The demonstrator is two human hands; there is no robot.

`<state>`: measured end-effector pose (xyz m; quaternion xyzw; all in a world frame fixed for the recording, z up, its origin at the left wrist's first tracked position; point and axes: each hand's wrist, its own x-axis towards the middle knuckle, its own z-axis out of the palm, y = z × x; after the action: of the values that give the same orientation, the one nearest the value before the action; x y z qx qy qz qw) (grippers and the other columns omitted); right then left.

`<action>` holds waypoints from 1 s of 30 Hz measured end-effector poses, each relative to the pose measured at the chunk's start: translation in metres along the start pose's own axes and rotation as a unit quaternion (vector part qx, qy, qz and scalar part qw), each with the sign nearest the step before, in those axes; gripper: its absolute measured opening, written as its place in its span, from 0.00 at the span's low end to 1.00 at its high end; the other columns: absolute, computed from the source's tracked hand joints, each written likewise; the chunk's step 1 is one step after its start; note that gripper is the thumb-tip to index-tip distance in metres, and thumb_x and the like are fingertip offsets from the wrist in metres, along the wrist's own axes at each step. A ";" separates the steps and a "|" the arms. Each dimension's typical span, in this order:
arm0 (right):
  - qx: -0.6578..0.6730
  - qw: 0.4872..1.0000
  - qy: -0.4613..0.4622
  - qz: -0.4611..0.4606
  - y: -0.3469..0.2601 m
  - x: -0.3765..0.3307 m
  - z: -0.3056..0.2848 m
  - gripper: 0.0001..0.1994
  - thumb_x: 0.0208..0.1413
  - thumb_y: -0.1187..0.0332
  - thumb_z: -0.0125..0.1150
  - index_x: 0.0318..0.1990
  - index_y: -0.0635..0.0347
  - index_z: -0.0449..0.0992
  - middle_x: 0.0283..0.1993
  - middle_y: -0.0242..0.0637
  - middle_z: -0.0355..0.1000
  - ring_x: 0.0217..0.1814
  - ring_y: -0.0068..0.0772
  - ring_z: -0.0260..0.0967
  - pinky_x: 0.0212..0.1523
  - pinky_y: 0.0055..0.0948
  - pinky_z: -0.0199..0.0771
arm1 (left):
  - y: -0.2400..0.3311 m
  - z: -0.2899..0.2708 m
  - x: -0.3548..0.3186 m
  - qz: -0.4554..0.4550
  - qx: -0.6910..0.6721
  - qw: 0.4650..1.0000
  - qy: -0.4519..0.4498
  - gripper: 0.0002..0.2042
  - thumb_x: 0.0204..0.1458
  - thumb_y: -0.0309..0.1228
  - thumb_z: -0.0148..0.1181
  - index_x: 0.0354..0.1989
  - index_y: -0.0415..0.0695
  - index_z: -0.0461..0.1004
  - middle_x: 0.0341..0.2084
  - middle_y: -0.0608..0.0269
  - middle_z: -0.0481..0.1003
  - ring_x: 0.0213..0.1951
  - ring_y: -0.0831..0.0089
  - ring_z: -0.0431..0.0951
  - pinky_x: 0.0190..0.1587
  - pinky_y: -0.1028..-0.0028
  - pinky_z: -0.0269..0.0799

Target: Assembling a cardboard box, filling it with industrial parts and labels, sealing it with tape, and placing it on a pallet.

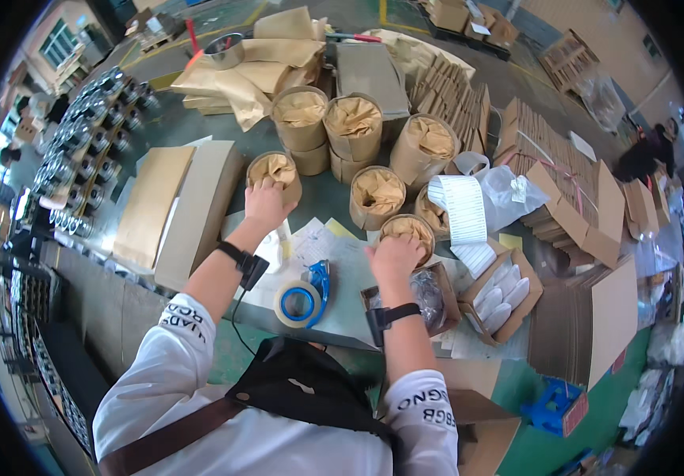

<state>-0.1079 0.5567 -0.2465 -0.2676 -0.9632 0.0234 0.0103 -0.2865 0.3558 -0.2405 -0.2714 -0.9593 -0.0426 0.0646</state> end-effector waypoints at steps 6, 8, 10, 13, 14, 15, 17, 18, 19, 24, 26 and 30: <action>0.067 0.996 0.054 0.037 -0.005 0.014 0.016 0.12 0.44 0.58 0.64 0.30 0.56 0.80 0.40 0.40 0.74 0.49 0.40 0.67 0.48 0.44 0.57 | -0.006 0.025 0.042 -0.024 0.069 0.995 -0.069 0.23 0.47 0.48 0.60 0.42 0.40 0.74 0.40 0.56 0.75 0.46 0.61 0.74 0.47 0.61 0.69; 0.150 0.981 0.109 0.049 -0.003 0.011 0.003 0.11 0.44 0.60 0.63 0.30 0.58 0.79 0.37 0.41 0.75 0.43 0.46 0.70 0.45 0.46 0.63 | -0.005 0.014 0.055 -0.018 0.064 0.991 -0.120 0.20 0.50 0.48 0.58 0.39 0.43 0.78 0.38 0.56 0.77 0.44 0.62 0.76 0.46 0.62 0.70; 0.320 0.937 -0.018 0.142 0.004 0.013 -0.026 0.12 0.44 0.62 0.68 0.31 0.61 0.78 0.29 0.36 0.74 0.32 0.35 0.71 0.37 0.34 0.69 | -0.014 0.031 0.059 -0.008 0.090 0.986 -0.143 0.20 0.51 0.49 0.55 0.35 0.43 0.80 0.34 0.56 0.79 0.38 0.61 0.80 0.40 0.62 0.74; 0.750 0.632 0.005 0.196 0.020 -0.025 -0.044 0.11 0.48 0.71 0.67 0.39 0.65 0.78 0.34 0.30 0.76 0.34 0.23 0.71 0.38 0.26 0.71 | -0.021 0.041 0.057 0.017 0.017 0.993 -0.120 0.21 0.50 0.50 0.54 0.36 0.43 0.78 0.32 0.51 0.78 0.36 0.55 0.79 0.39 0.58 0.74; 0.805 0.567 0.000 0.172 0.020 -0.043 -0.073 0.12 0.49 0.73 0.66 0.42 0.66 0.78 0.38 0.30 0.76 0.39 0.21 0.71 0.42 0.26 0.71 | -0.044 0.054 0.056 0.040 0.008 0.994 -0.101 0.22 0.50 0.51 0.54 0.36 0.42 0.78 0.33 0.49 0.78 0.37 0.53 0.79 0.39 0.57 0.74; 0.830 0.537 0.028 0.150 0.029 -0.068 -0.089 0.14 0.50 0.72 0.66 0.45 0.66 0.76 0.41 0.31 0.76 0.41 0.21 0.71 0.45 0.25 0.70 | -0.064 0.067 0.054 0.037 0.019 0.998 -0.044 0.22 0.51 0.51 0.53 0.35 0.41 0.77 0.33 0.49 0.78 0.37 0.53 0.78 0.40 0.56 0.73; 0.858 0.483 0.104 0.142 0.068 -0.135 -0.115 0.17 0.51 0.72 0.65 0.49 0.66 0.74 0.46 0.33 0.74 0.46 0.22 0.70 0.49 0.26 0.70 | -0.081 0.061 0.071 0.038 -0.059 0.986 -0.152 0.20 0.51 0.46 0.59 0.38 0.37 0.77 0.35 0.44 0.77 0.39 0.49 0.77 0.39 0.58 0.73; 0.865 0.456 0.145 0.153 0.086 -0.177 -0.134 0.18 0.51 0.73 0.64 0.50 0.67 0.73 0.48 0.34 0.74 0.48 0.23 0.70 0.51 0.26 0.69 | -0.083 0.050 0.062 0.017 -0.242 0.967 -0.071 0.19 0.52 0.41 0.61 0.39 0.34 0.77 0.37 0.45 0.78 0.40 0.55 0.79 0.40 0.63 0.73; 0.848 0.457 0.206 0.171 0.098 -0.210 -0.164 0.18 0.50 0.74 0.64 0.49 0.67 0.73 0.48 0.35 0.74 0.48 0.26 0.72 0.51 0.27 0.70 | -0.092 0.029 0.055 0.013 -0.301 0.951 -0.064 0.18 0.53 0.38 0.61 0.41 0.32 0.76 0.37 0.50 0.78 0.39 0.65 0.78 0.42 0.67 0.72; 0.672 0.550 0.402 0.292 0.185 -0.385 -0.194 0.15 0.52 0.72 0.62 0.47 0.68 0.73 0.46 0.40 0.75 0.47 0.29 0.73 0.52 0.30 0.69 | -0.072 -0.086 0.017 -0.075 -0.450 0.888 -0.056 0.20 0.56 0.36 0.59 0.48 0.30 0.72 0.39 0.56 0.76 0.39 0.70 0.76 0.43 0.73 0.71; 0.602 0.557 0.403 0.405 0.217 -0.418 -0.174 0.13 0.52 0.73 0.63 0.45 0.67 0.75 0.43 0.37 0.76 0.44 0.26 0.72 0.48 0.26 0.70 | -0.021 -0.133 -0.019 0.005 -0.513 0.858 -0.042 0.22 0.58 0.37 0.56 0.52 0.29 0.68 0.43 0.54 0.75 0.40 0.70 0.75 0.44 0.74 0.71; 0.315 0.761 0.340 0.453 0.288 -0.463 -0.049 0.09 0.47 0.71 0.67 0.32 0.65 0.75 0.28 0.33 0.69 0.30 0.28 0.66 0.32 0.28 0.65 | 0.047 -0.177 -0.063 0.082 -0.527 0.840 -0.103 0.21 0.58 0.34 0.57 0.52 0.29 0.67 0.43 0.54 0.74 0.42 0.70 0.75 0.46 0.73 0.70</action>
<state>0.4382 0.5663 -0.2157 -0.6446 -0.6013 0.2349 0.4095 -0.1912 0.3424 -0.0730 -0.3447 -0.7676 -0.5081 -0.1840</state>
